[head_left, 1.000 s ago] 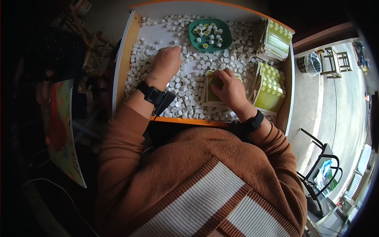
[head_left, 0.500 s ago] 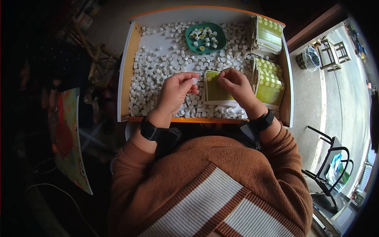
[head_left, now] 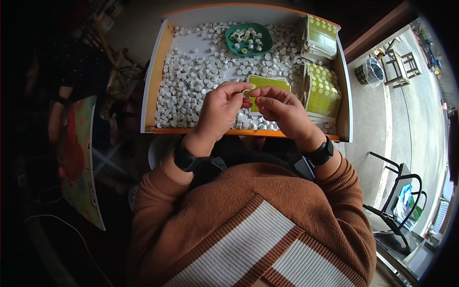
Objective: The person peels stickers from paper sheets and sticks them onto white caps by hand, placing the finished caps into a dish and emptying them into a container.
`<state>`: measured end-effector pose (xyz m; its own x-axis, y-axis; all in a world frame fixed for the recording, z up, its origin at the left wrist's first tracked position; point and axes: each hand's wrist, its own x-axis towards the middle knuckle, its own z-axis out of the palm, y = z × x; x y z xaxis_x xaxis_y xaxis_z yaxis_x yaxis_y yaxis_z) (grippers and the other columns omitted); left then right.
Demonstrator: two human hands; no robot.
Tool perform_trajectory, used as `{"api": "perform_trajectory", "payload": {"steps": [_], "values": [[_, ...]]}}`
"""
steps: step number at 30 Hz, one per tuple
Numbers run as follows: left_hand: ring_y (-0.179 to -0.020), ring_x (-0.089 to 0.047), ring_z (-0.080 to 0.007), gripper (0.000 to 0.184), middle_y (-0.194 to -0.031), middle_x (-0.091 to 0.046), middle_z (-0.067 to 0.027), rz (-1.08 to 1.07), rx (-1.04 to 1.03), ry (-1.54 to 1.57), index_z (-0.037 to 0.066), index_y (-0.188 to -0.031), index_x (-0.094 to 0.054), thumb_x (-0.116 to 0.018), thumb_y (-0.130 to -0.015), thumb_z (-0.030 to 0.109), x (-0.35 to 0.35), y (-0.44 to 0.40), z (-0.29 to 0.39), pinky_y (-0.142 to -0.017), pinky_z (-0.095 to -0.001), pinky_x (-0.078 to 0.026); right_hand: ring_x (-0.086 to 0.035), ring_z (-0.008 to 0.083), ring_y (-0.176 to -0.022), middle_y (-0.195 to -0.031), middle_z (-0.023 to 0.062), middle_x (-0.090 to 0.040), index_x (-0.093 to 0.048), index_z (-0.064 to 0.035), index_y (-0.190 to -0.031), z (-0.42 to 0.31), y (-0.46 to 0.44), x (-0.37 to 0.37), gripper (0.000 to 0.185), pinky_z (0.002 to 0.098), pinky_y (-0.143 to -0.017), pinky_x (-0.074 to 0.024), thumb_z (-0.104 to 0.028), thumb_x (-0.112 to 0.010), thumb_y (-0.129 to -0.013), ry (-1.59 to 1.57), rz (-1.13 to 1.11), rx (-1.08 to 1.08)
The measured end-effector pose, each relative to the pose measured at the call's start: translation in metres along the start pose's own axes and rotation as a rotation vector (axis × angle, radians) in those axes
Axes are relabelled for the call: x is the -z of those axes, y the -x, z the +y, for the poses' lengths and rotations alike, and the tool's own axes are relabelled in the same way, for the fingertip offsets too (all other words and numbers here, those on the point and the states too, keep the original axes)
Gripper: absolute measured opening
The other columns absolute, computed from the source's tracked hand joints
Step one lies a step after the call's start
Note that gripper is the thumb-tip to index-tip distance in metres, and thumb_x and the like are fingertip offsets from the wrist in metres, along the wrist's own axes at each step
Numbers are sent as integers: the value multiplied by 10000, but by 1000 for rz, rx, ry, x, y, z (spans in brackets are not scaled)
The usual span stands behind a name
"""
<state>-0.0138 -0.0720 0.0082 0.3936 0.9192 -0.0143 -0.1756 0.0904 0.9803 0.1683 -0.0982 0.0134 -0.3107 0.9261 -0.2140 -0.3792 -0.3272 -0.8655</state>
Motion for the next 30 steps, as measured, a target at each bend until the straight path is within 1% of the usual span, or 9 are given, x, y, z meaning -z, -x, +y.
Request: {"api": "perform_trajectory", "payload": {"steps": [5,8,12,13,15,21,25,28,30], "values": [[-794,-630,-136,219,-1054,-595,-85,57,-133,-82,-37,-1060,-628,-492,-889,-38,-6,1,-4,-735,-247,-527,-393,23,-602,-796,-38,-571,-603,-17,-1098,-2,6,-6,223,177,-538,-323,-114,-562,-902,47,-13,19],[-784,-634,-148,205,-1003,-609,-81,87,-324,-401,-42,-1042,-631,-505,-880,-35,-8,3,0,-718,-258,-530,-407,16,-620,-818,-40,-591,-599,-22,-1111,-4,10,-8,228,172,-549,-336,-113,-559,-906,45,-16,22],[-867,-625,-137,202,-962,-612,-84,111,-270,-600,-38,-1066,-615,-485,-915,-3,-5,-1,-8,-772,-261,-534,-478,44,-674,-809,-8,-577,-588,-18,-1089,0,6,0,208,185,-607,-406,-81,-585,-892,190,27,27],[-867,-625,-137,202,-962,-612,-84,108,-269,-600,-38,-1066,-615,-485,-915,-3,0,-3,-11,-772,-261,-534,-507,75,-686,-820,17,-581,-579,-15,-1076,6,1,9,217,210,-623,-428,-77,-601,-869,439,125,155],[-776,-623,-136,163,-880,-616,-64,176,-66,-232,-4,-1005,-635,-515,-903,38,16,-11,-16,-676,-253,-517,-563,137,-709,-842,67,-588,-562,-11,-1048,17,-12,31,243,260,-654,-474,-68,-634,-823,940,322,412],[-671,-581,-107,148,-804,-596,-32,264,277,261,18,-915,-626,-516,-921,117,51,-30,-2,-613,-245,-491,-608,301,-818,-935,145,-569,-543,-15,-1022,36,-34,67,325,355,-717,-506,-68,-675,-730,1240,315,532],[-676,-588,-174,131,-780,-594,-35,235,337,-124,30,-877,-619,-606,-866,160,66,-55,-20,-619,-309,-491,-600,352,-858,-974,152,-559,-556,-32,-1023,34,-40,65,342,387,-735,-508,-78,-681,-709,1279,309,456],[-704,-593,-266,158,-770,-593,-75,60,-300,-1278,50,-880,-626,-682,-786,163,58,-70,-34,-631,-360,-490,-600,349,-858,-974,147,-558,-564,-42,-1026,27,-43,60,334,390,-743,-508,-90,-679,-716,1298,314,387],[-711,-591,-285,168,-782,-595,-85,15,-337,-1324,54,-876,-627,-695,-764,159,58,-81,-41,-635,-368,-489,-599,351,-860,-973,143,-557,-575,-60,-1030,23,-45,57,332,395,-745,-508,-105,-680,-718,1302,302,360]]}}
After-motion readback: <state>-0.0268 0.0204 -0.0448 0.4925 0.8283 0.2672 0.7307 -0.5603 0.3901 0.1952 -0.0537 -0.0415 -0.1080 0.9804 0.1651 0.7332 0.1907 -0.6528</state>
